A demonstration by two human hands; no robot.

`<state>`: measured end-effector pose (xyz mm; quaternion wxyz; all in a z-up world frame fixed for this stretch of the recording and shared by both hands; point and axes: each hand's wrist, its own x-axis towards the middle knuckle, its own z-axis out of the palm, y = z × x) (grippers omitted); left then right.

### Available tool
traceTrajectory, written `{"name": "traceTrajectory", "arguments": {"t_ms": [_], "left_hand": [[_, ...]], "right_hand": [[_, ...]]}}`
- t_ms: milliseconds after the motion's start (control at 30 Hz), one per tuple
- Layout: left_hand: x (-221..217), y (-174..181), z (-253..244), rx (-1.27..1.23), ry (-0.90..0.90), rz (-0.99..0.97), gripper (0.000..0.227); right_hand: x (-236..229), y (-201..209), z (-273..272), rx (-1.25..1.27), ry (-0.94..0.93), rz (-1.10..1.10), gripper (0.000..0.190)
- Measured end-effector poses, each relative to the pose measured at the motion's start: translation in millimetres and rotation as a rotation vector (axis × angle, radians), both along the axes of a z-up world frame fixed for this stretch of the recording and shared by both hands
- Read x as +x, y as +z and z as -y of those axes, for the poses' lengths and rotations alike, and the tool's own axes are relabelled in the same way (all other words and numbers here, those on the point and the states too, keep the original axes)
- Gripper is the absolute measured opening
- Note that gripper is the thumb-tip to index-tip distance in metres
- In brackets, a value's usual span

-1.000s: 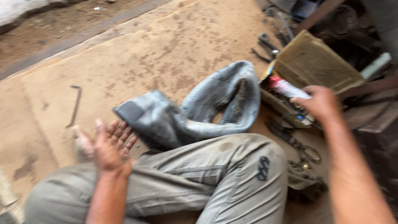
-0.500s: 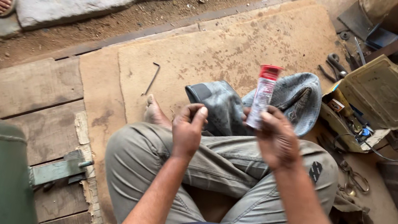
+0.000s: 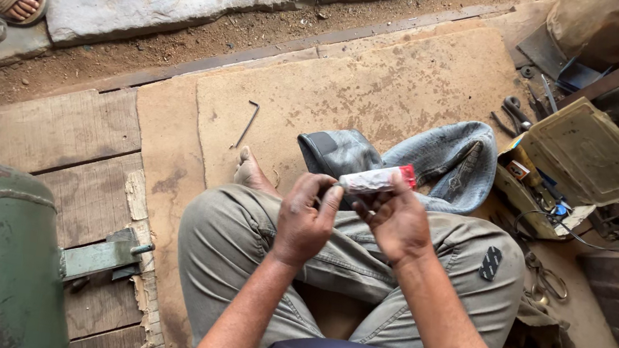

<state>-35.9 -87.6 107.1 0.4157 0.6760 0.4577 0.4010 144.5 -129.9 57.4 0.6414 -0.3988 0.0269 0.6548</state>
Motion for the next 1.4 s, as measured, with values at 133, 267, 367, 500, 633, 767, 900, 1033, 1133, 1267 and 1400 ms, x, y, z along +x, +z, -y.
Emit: {"name": "traceTrajectory", "arguments": {"t_ms": [133,267,367,500,633,767,900,1033,1133,1267,1400], "left_hand": [[-12,2,-9,0.027,-0.022,-0.028,0.016],[-18,0,-16,0.141,-0.103,-0.194,0.015],[-17,-5,-16,0.134,-0.116,-0.23,0.016],[-10,-14,-14,0.033,-0.059,-0.336,0.031],[3,-12,-14,-0.333,0.057,-0.379,0.045],[7,-7,-19,-0.088,0.023,-0.361,0.037],[8,-17,-15,0.175,-0.036,-0.255,0.031],[11,-29,-22,-0.012,-0.042,-0.409,0.044],[12,-25,-24,-0.225,-0.018,-0.324,0.042],[13,-19,-25,-0.128,0.003,-0.228,0.034],[12,-27,-26,0.017,-0.023,-0.159,0.03]], "right_hand": [[15,-26,4,0.089,-0.033,0.063,0.028],[10,-45,11,0.07,-0.025,0.063,0.024],[7,-54,13,0.044,-0.035,0.03,0.023],[9,-63,17,0.065,-0.03,0.026,0.023],[15,-68,15,0.087,-0.025,0.028,0.023],[22,-69,12,0.061,-0.062,0.019,0.022],[24,-70,12,0.044,-0.061,0.024,0.023],[25,-71,11,0.032,-0.068,0.015,0.023],[26,-70,10,0.033,-0.066,0.016,0.024],[29,-72,9,0.042,-0.077,0.006,0.025],[29,-74,10,0.046,-0.072,0.006,0.024]]}}
